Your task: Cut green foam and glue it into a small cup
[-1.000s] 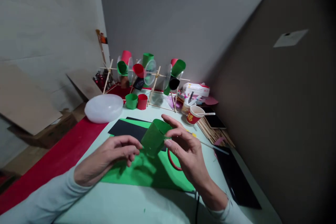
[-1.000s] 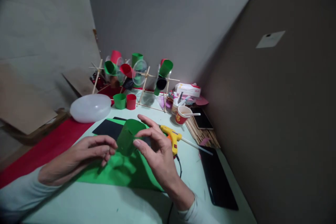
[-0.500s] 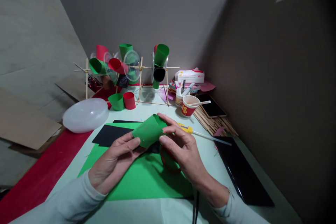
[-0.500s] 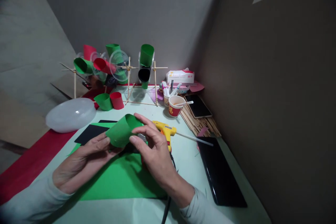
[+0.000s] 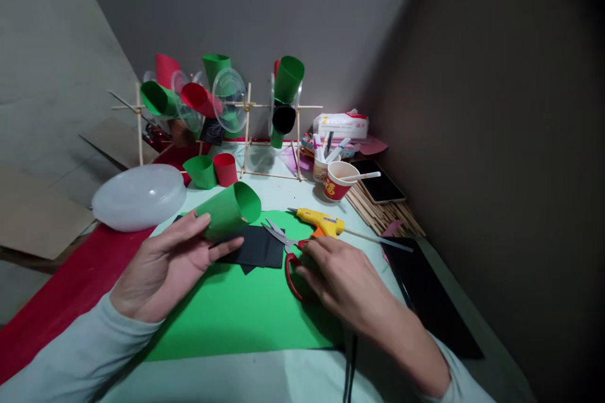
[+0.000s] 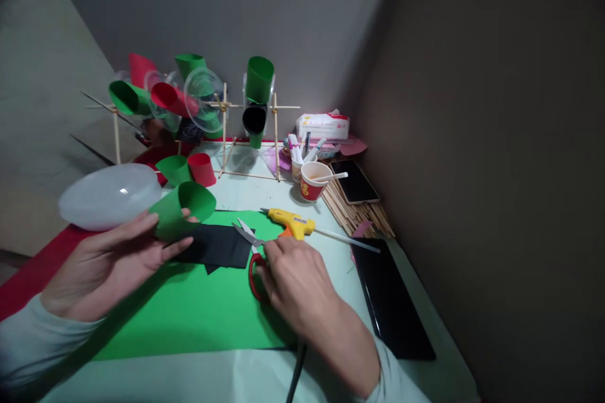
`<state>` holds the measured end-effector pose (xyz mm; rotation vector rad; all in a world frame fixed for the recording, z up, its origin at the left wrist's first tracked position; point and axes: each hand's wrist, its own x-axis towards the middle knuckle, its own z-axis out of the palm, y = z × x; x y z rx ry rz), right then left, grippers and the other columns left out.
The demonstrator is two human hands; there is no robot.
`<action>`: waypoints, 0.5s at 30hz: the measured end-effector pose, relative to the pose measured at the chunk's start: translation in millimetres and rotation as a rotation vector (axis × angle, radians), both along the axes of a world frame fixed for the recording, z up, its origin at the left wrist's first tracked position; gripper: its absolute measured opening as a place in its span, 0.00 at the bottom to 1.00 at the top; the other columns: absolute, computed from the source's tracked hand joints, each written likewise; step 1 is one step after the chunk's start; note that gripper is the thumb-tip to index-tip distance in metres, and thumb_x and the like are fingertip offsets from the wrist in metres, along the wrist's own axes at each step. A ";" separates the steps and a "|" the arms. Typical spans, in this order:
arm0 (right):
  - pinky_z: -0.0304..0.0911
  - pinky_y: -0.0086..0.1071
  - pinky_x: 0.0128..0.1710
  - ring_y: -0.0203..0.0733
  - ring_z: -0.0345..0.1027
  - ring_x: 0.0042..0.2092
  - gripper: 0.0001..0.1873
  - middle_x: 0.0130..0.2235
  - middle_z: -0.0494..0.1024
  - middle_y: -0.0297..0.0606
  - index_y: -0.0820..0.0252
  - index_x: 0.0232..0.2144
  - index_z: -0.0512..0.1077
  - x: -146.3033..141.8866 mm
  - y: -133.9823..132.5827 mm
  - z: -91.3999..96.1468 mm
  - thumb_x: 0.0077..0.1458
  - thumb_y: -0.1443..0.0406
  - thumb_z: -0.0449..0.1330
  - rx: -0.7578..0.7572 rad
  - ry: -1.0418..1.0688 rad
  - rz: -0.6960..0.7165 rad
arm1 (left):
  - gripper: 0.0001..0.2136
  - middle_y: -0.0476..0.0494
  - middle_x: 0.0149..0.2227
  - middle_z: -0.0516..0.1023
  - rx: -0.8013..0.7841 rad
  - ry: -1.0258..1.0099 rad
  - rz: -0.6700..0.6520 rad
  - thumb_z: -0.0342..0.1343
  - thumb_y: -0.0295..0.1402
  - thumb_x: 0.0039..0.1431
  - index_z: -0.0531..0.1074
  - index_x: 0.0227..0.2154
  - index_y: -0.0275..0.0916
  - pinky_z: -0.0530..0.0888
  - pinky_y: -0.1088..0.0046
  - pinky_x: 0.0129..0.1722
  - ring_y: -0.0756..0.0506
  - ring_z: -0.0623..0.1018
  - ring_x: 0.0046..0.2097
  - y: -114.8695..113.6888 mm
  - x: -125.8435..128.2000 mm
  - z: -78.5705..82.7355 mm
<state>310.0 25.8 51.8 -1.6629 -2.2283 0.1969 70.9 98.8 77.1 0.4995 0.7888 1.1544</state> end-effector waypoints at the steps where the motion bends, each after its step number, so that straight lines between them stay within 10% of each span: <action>1: 0.68 0.41 0.33 0.52 0.73 0.35 0.02 0.34 0.78 0.45 0.65 0.34 0.75 -4.9 -1.3 -4.1 0.57 0.70 0.63 0.023 -0.059 -0.007 | 0.08 0.34 0.40 0.85 0.005 0.002 0.006 0.57 0.19 0.56 0.80 0.34 0.33 0.85 0.56 0.41 0.37 0.83 0.43 0.9 0.0 -0.4; 7: 0.66 0.43 0.38 0.52 0.72 0.38 0.15 0.37 0.79 0.45 0.66 0.46 0.75 -19.3 -1.1 -30.2 0.54 0.73 0.62 0.261 -0.501 0.008 | 0.03 0.34 0.36 0.85 0.061 -0.083 -0.061 0.64 0.25 0.55 0.81 0.30 0.29 0.80 0.59 0.51 0.38 0.84 0.44 0.4 0.3 -7.7; 15: 0.65 0.47 0.37 0.56 0.73 0.38 0.22 0.38 0.80 0.49 0.66 0.51 0.73 -20.1 -2.6 -44.3 0.53 0.73 0.60 0.305 -0.563 -0.032 | 0.03 0.38 0.33 0.85 -0.013 -0.062 -0.058 0.65 0.21 0.54 0.78 0.27 0.33 0.83 0.68 0.43 0.40 0.85 0.43 -4.3 -0.9 -7.9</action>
